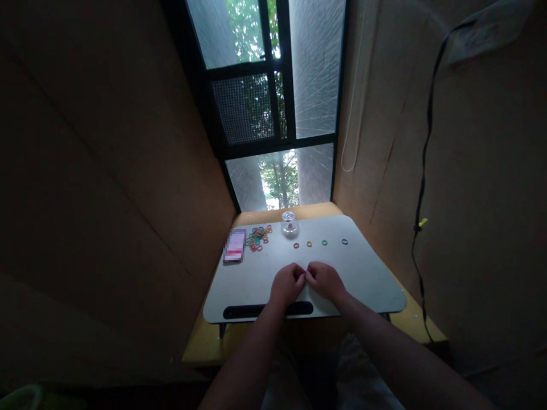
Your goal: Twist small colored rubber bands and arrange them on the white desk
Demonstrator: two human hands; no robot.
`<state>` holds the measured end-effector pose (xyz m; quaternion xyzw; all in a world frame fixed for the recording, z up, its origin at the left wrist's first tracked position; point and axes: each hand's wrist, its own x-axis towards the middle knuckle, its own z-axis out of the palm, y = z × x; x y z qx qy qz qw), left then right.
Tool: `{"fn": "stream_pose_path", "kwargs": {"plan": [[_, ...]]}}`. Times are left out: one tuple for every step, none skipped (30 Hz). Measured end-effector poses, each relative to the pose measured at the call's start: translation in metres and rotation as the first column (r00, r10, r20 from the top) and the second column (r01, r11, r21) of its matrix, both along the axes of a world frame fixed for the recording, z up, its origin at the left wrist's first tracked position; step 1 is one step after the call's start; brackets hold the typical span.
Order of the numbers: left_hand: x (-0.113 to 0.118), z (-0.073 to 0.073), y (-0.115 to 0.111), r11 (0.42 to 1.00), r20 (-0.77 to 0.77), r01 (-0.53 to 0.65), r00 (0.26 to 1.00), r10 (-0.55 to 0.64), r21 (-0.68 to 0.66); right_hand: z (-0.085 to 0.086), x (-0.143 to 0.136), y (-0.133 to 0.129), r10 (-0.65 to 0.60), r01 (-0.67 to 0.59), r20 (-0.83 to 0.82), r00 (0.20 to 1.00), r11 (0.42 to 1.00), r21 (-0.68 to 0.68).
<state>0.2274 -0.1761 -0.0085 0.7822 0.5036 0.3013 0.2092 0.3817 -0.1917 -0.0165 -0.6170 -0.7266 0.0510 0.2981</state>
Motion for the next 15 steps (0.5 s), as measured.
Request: {"fn": "stream_pose_path", "kwargs": {"plan": [[0.0001, -0.0005, 0.0004, 1.0, 0.003, 0.001, 1.0, -0.001, 0.002, 0.0003, 0.0, 0.0, 0.004, -0.004, 0.001, 1.0, 1.0, 0.0], [0.0001, -0.0011, 0.0007, 1.0, 0.006, 0.002, 1.0, -0.002, 0.004, 0.0006, -0.0001, -0.0001, 0.005, -0.005, 0.001, 1.0, 1.0, -0.002], [0.0, -0.0016, 0.0011, 1.0, 0.009, 0.005, 1.0, -0.005, 0.007, 0.001, -0.0002, -0.0001, 0.004, -0.004, 0.001, 1.0, 1.0, -0.005], [-0.0002, -0.0021, 0.0013, 1.0, 0.012, 0.007, 1.0, -0.007, 0.01, 0.0013, -0.0004, -0.0002, 0.001, -0.001, 0.002, 1.0, 1.0, -0.008], [-0.0004, -0.0024, 0.0014, 1.0, 0.013, 0.009, 1.0, -0.009, 0.013, 0.0016, -0.0006, -0.0004, -0.002, 0.002, 0.003, 1.0, 1.0, -0.01], [-0.0007, -0.0026, 0.0014, 1.0, 0.014, 0.01, 1.0, -0.011, 0.017, 0.0019, -0.0008, -0.0006, -0.003, 0.003, 0.003, 1.0, 1.0, -0.012], [-0.0009, -0.0026, 0.0014, 1.0, 0.015, 0.012, 1.0, -0.012, 0.021, 0.0021, -0.0009, -0.0009, -0.002, 0.002, 0.003, 1.0, 1.0, -0.015], [-0.001, -0.0025, 0.0011, 1.0, 0.015, 0.013, 1.0, -0.014, 0.023, 0.0023, -0.001, -0.0011, 0.0, 0.0, 0.003, 1.0, 1.0, -0.016], [-0.0011, -0.0021, 0.0008, 1.0, 0.014, 0.013, 1.0, -0.013, 0.022, 0.0024, -0.0011, -0.0013, 0.002, -0.002, 0.003, 1.0, 1.0, -0.017], [-0.0012, -0.0016, 0.0004, 1.0, 0.012, 0.012, 1.0, -0.012, 0.02, 0.0024, -0.0011, -0.0015, 0.003, -0.003, 0.003, 1.0, 1.0, -0.017], [-0.0011, -0.0009, 0.0, 1.0, 0.01, 0.01, 1.0, -0.01, 0.017, 0.0024, -0.001, -0.0016, 0.002, -0.002, 0.005, 1.0, 1.0, -0.016], [-0.0011, -0.0001, -0.0005, 1.0, 0.007, 0.009, 1.0, -0.009, 0.013, 0.0023, -0.001, -0.0016, -0.002, 0.002, 0.007, 1.0, 1.0, -0.016], [-0.001, 0.0008, -0.001, 1.0, 0.004, 0.008, 1.0, -0.008, 0.008, 0.0023, -0.0009, -0.0016, -0.006, 0.006, 0.009, 1.0, 1.0, -0.016], [-0.0008, 0.0017, -0.0015, 1.0, 0.001, 0.006, 1.0, -0.006, 0.004, 0.0023, -0.0009, -0.0015, -0.01, 0.01, 0.009, 1.0, 1.0, -0.018], [-0.0006, 0.0026, -0.0019, 1.0, -0.001, 0.005, 1.0, -0.005, -0.001, 0.0025, -0.0009, -0.0014, -0.012, 0.012, 0.008, 1.0, 1.0, -0.02]]}}
